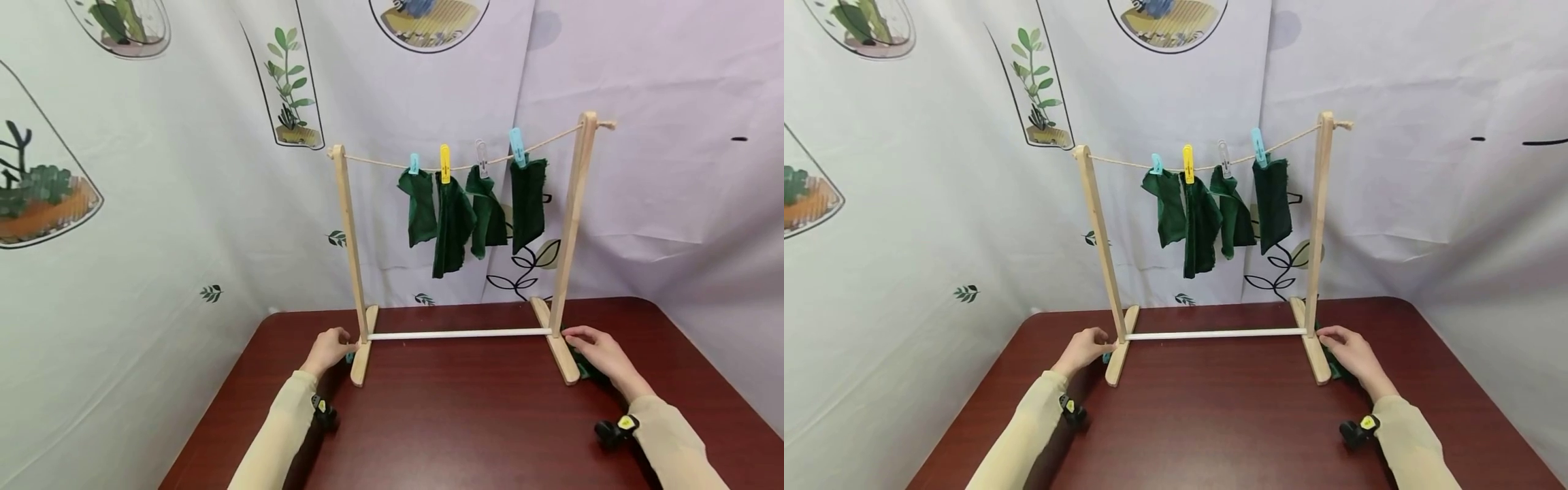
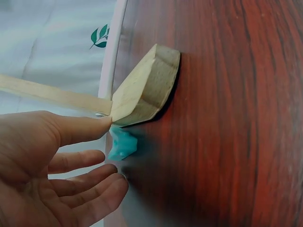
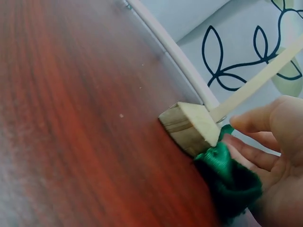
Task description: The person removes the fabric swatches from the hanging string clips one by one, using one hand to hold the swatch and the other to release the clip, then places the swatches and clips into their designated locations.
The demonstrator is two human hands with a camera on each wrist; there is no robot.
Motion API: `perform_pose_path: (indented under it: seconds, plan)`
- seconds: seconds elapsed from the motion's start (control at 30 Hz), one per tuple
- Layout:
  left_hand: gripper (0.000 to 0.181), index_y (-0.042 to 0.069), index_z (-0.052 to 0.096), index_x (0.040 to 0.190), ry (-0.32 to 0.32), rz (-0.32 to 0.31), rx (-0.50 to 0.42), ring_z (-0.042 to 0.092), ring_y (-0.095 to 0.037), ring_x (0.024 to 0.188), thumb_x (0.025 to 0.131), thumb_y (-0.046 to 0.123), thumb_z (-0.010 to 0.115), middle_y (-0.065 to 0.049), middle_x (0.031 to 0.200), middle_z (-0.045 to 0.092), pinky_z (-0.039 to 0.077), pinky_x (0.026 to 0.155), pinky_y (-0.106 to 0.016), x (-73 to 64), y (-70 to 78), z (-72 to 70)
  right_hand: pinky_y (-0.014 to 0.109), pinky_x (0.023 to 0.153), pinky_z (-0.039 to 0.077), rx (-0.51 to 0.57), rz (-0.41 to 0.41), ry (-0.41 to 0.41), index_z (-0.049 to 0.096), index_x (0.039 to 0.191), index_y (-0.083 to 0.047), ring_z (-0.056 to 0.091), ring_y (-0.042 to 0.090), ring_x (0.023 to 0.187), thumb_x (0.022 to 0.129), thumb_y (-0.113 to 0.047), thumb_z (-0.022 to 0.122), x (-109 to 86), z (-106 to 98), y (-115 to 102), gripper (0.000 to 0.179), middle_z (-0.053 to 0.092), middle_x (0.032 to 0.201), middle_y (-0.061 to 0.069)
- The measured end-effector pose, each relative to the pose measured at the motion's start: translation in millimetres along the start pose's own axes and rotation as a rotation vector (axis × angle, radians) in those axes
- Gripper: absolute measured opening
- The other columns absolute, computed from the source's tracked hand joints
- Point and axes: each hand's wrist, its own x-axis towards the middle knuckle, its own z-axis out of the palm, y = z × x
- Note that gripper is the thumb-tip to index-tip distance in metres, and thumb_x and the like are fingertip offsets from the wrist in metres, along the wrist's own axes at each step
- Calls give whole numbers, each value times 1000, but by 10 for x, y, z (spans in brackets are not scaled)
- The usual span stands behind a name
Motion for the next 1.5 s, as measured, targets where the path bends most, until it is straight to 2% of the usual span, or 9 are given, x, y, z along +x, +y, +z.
perform_pose_path:
  seconds: [0.23, 0.4, 0.5, 0.67, 0.77, 0.93, 1.07, 1.27, 1.5]
  plan:
    - [30, -4, 68, 112, 13, 29, 29, 65, -25, 84, 91, 18, 75, -13, 99, 69, 55, 73, -45, -22, 36, -121, 39, 80, 58, 22, -35, 7, 59, 127, 10, 67, 40, 102, 108, -21, 50, 1, -75, -87, 38, 61, 123, 34]
    - [36, -3, 67, 119, 28, 58, 70, 67, -28, 89, 95, 23, 71, -15, 105, 70, 55, 76, -47, 4, 107, -301, 32, 77, 59, 10, -70, 33, 60, 127, 10, 70, 34, 98, 107, -20, 50, 37, -193, -228, 37, 65, 117, 32]
    - [38, -1, 67, 121, 43, 80, 86, 68, -29, 92, 96, 28, 70, -16, 109, 70, 55, 78, -48, 15, 172, -451, 29, 76, 58, 9, -102, 42, 61, 127, 9, 71, 23, 94, 107, -22, 51, 84, -291, -376, 38, 65, 117, 32]
    - [40, 2, 66, 122, 58, 137, 113, 68, -30, 95, 99, 34, 66, -16, 110, 71, 55, 79, -49, 30, 288, -704, 19, 75, 54, -5, -161, 56, 61, 129, 6, 64, -5, 86, 107, -25, 51, 133, -473, -643, 39, 65, 119, 31]
    - [42, 2, 65, 125, 73, 163, 117, 69, -30, 93, 100, 35, 64, -17, 112, 70, 56, 76, -48, 38, 352, -848, 12, 73, 49, -25, -196, 65, 62, 130, 4, 59, -13, 84, 107, -27, 52, 146, -579, -799, 39, 65, 121, 30]
    - [42, 3, 62, 130, 113, 193, 108, 69, -29, 89, 102, 34, 62, -19, 115, 69, 56, 72, -46, 34, 546, -1072, 11, 70, 48, -62, -237, 116, 65, 127, -1, 59, -14, 83, 105, -30, 55, 131, -743, -1056, 38, 67, 119, 26]
    - [41, 6, 63, 131, 158, 212, 79, 68, -29, 89, 101, 34, 62, -17, 115, 69, 55, 72, -45, 15, 761, -1245, 12, 68, 51, -29, -272, 165, 66, 124, 2, 61, -12, 82, 105, -26, 56, 109, -840, -1262, 35, 74, 107, 9]
    - [39, 7, 64, 129, 250, 272, 41, 67, -30, 90, 100, 33, 64, -14, 112, 69, 54, 72, -47, -33, 1045, -1476, 11, 73, 51, 44, -320, 161, 64, 125, 5, 65, -7, 84, 104, -23, 58, 122, -945, -1567, 35, 71, 96, -16]
    - [35, 7, 66, 127, 344, 368, -6, 68, -31, 92, 100, 30, 66, -13, 109, 70, 54, 72, -47, -26, 1306, -1615, 10, 76, 50, 60, -339, 151, 65, 126, 1, 69, 1, 88, 104, -29, 58, 165, -969, -1891, 38, 70, 98, -21]
